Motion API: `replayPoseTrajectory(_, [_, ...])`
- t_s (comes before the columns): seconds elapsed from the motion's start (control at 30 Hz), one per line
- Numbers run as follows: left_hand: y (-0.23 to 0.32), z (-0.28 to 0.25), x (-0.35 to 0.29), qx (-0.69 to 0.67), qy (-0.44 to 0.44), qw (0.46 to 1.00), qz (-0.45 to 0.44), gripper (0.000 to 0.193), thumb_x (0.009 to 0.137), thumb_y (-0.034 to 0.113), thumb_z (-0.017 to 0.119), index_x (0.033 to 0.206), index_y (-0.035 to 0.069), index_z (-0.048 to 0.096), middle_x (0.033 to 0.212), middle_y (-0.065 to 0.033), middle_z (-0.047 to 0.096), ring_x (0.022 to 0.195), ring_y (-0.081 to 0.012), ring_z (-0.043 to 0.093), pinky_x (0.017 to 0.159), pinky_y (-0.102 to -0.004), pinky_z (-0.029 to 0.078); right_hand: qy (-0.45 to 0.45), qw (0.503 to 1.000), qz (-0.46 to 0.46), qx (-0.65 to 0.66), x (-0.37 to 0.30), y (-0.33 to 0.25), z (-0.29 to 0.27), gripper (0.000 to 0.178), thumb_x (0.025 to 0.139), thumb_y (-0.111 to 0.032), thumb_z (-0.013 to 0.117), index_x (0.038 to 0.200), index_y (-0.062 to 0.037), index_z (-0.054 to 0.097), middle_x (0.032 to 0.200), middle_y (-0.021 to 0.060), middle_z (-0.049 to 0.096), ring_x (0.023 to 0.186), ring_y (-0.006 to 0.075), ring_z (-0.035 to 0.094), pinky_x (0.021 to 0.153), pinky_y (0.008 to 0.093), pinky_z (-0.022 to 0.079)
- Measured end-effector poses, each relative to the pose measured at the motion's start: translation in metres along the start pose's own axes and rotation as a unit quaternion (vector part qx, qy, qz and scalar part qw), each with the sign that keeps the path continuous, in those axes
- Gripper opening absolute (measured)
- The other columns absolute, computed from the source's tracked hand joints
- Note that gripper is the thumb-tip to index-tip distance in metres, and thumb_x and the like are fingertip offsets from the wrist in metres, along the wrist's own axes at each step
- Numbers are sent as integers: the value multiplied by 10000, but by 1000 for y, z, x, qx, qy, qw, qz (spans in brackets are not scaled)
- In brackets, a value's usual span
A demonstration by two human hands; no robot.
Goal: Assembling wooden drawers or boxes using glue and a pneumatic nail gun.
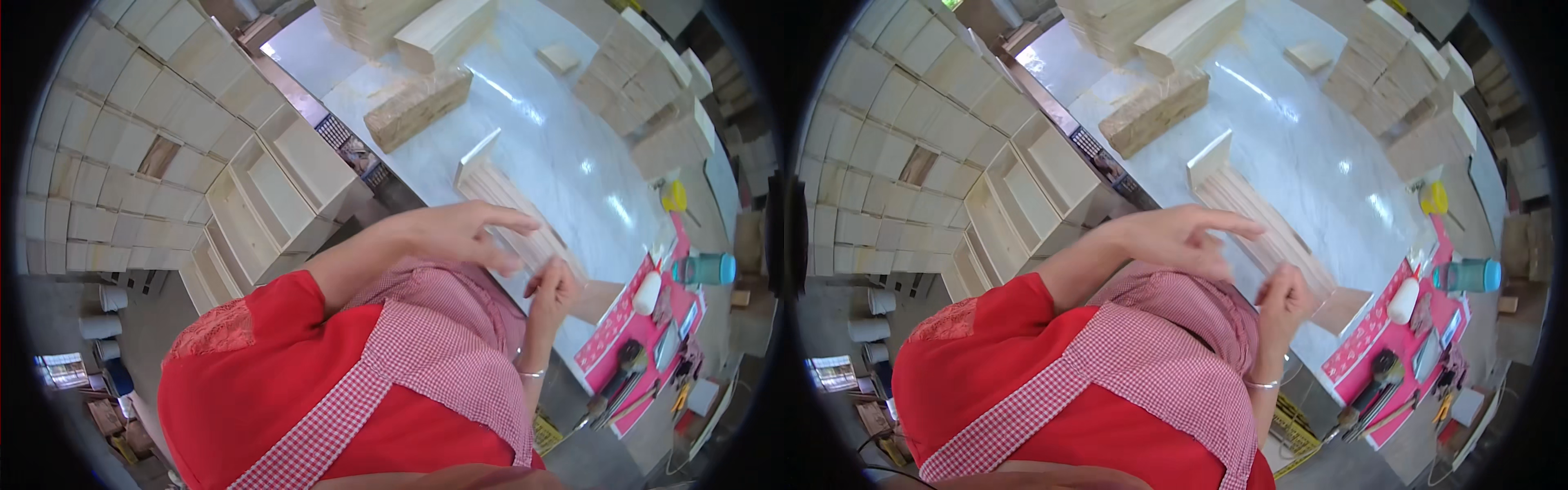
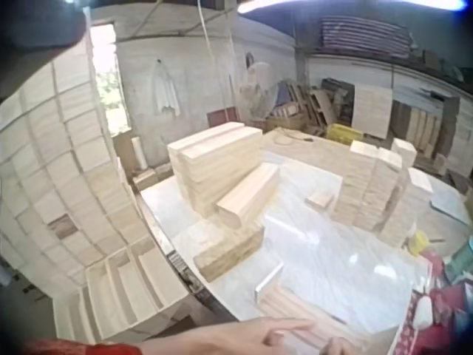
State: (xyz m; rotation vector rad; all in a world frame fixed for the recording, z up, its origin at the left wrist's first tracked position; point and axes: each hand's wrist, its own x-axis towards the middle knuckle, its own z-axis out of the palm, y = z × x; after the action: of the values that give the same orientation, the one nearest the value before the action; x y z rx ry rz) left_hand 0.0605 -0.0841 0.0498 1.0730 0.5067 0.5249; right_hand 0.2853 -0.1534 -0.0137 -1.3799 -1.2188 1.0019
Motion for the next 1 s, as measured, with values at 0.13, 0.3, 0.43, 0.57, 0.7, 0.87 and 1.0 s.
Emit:
replayPoseTrajectory(0.13, [40,-45,-21,119,194,966,123,397,856,145,724,1212,-3,630,1126,-68,671,918,-101,636,822,-251,518,48,997,13,54,9,9,5,227,969,-138,588,767,-45,540,648,-10,514,538,41,476,472,207,364])
replayPoseTrajectory(0.3, [89,-170,36,424,408,795,149,563,828,418,717,1183,-12,640,1149,-143,665,1058,-223,644,916,-347,505,1,999,51,20,4,30,20,181,930,-83,637,772,-29,567,622,-25,503,541,45,468,480,202,357])
replayPoseTrajectory(0.43, [94,-270,95,594,464,657,-9,802,779,610,678,1294,5,566,1328,-204,559,1228,-313,546,1007,-420,449,-36,996,43,-67,6,31,32,248,926,-124,650,732,-11,546,577,-15,457,535,58,399,480,238,324])
replayPoseTrajectory(0.57, [107,-295,131,616,499,592,-146,885,740,650,690,1345,26,524,1407,-184,485,1282,-329,493,1023,-442,429,-61,992,12,-110,7,27,41,295,932,-136,641,710,-3,501,560,-1,408,546,62,348,476,266,290])
replayPoseTrajectory(0.7, [107,-306,142,583,537,584,-177,922,686,644,736,1318,2,543,1378,-235,499,1283,-352,489,1028,-429,435,-109,988,0,-108,15,27,56,324,945,-131,619,699,-5,450,568,8,367,560,62,324,477,281,261])
replayPoseTrajectory(0.87, [109,-311,141,573,493,620,-208,939,674,637,750,1327,-1,532,1365,-229,505,1277,-338,492,1017,-429,440,-179,978,-38,-97,28,21,90,303,928,-135,624,708,14,478,602,111,444,537,147,408,499,328,331])
replayPoseTrajectory(1.0, [112,-306,134,571,516,620,-156,945,647,634,770,1304,-8,548,1336,-228,523,1234,-342,528,1001,-434,450,-213,970,-73,-87,31,19,109,255,917,-141,620,741,13,519,670,193,529,600,322,525,554,405,414])
